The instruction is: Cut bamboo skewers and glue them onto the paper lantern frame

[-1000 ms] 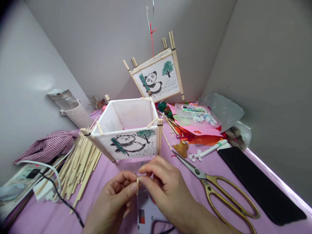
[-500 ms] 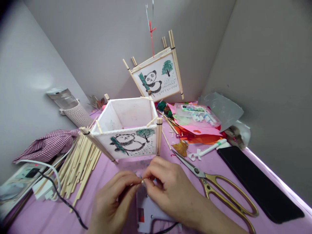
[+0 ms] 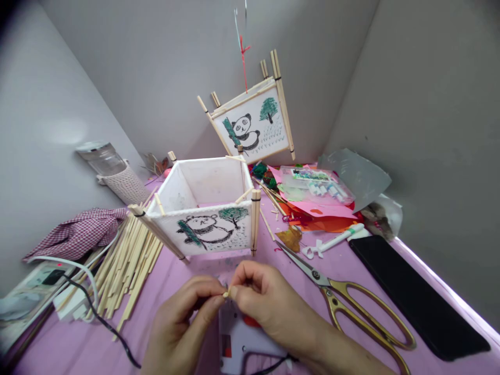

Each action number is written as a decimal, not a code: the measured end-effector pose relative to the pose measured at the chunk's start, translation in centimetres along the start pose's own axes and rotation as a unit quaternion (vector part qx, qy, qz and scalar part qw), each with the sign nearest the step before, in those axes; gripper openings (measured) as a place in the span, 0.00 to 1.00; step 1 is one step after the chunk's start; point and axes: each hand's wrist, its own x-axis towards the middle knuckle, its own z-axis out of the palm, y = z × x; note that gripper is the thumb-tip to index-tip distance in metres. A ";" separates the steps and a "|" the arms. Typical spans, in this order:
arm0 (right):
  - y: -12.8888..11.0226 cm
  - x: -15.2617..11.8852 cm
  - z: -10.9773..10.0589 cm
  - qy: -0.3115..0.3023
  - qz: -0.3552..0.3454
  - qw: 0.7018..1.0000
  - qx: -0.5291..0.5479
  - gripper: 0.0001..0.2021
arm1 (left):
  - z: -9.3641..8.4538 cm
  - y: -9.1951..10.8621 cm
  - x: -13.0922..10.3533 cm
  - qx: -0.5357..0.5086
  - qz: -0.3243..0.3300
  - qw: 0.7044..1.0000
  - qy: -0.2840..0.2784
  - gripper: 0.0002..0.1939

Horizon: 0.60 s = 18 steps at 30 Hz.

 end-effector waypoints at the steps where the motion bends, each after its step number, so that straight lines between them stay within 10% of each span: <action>1: 0.1 0.0 0.0 -0.005 0.005 1.000 0.021 0.08 | 0.0 0.0 0.0 -0.039 -0.046 0.998 -0.004 0.06; 5: 0.3 0.1 0.1 0.006 0.021 0.998 0.057 0.08 | 0.1 -0.5 0.1 -0.199 -0.206 0.958 -0.026 0.12; 11: -0.3 -0.5 -1.7 0.103 -0.047 0.986 -0.119 0.10 | -0.1 -1.0 0.2 -0.291 -0.244 0.925 -0.018 0.16; 18: 2.7 -5.1 -7.7 0.249 -0.156 0.790 -0.539 0.11 | -0.3 -1.1 0.1 -0.314 -0.235 0.919 -0.028 0.15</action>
